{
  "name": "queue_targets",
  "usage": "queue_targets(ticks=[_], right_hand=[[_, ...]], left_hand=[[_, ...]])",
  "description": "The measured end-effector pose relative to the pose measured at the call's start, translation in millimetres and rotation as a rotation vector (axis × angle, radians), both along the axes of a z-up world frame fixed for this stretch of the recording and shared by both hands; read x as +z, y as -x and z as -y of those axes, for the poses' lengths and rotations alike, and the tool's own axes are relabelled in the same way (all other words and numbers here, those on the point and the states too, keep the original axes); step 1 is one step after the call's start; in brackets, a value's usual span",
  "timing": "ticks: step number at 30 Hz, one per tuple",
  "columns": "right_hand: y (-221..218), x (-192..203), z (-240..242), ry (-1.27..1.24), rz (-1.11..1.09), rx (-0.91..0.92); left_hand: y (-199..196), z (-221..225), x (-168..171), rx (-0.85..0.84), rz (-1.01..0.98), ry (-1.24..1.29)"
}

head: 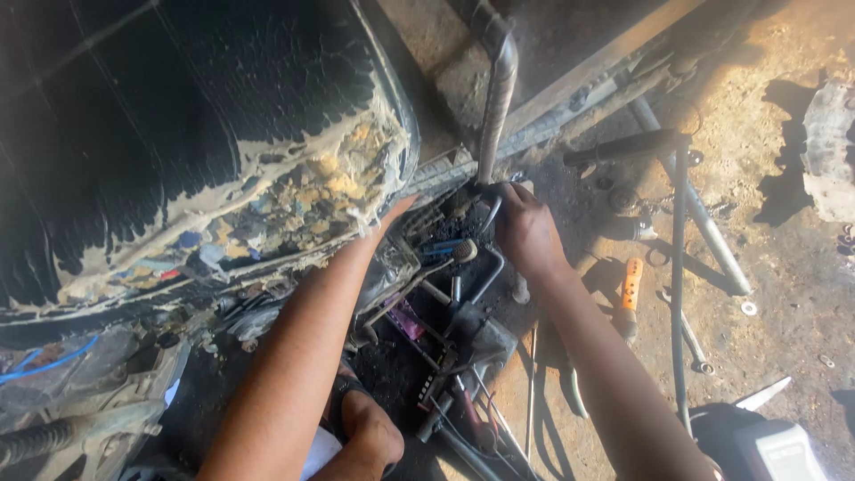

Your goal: Welding a component onto the lower frame of a motorcycle near the kickstand.

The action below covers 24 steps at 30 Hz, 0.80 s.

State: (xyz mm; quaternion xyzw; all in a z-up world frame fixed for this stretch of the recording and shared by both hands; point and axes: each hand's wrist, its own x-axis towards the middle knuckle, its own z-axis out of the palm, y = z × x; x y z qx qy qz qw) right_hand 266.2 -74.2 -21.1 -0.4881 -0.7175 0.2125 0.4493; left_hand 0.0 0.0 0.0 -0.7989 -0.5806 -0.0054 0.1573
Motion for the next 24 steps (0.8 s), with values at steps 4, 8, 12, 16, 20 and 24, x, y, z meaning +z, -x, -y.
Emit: queue_targets(ticks=[4, 8, 12, 16, 20, 24], right_hand=[[-4, 15, 6, -0.118, -0.107, -0.024], [-5, 6, -2, 0.072, -0.003, -0.069], [1, -10, -8, 0.284, 0.095, -0.001], [-2, -1, -1, 0.025, -0.033, -0.002], [-1, -5, 1, -0.006, -0.048, 0.014], [0, 17, 7, -0.017, -0.205, -0.042]], left_hand=[[27, -21, -25, 0.026, 0.087, 0.123], [37, -26, -58, -0.009, 0.122, 0.066], [57, -27, -84, -0.042, 0.160, 0.026], [76, -34, -99, -0.080, 0.193, -0.029], [88, -32, -110, -0.112, 0.234, -0.078], [99, -42, -115, -0.162, 0.264, -0.129]])
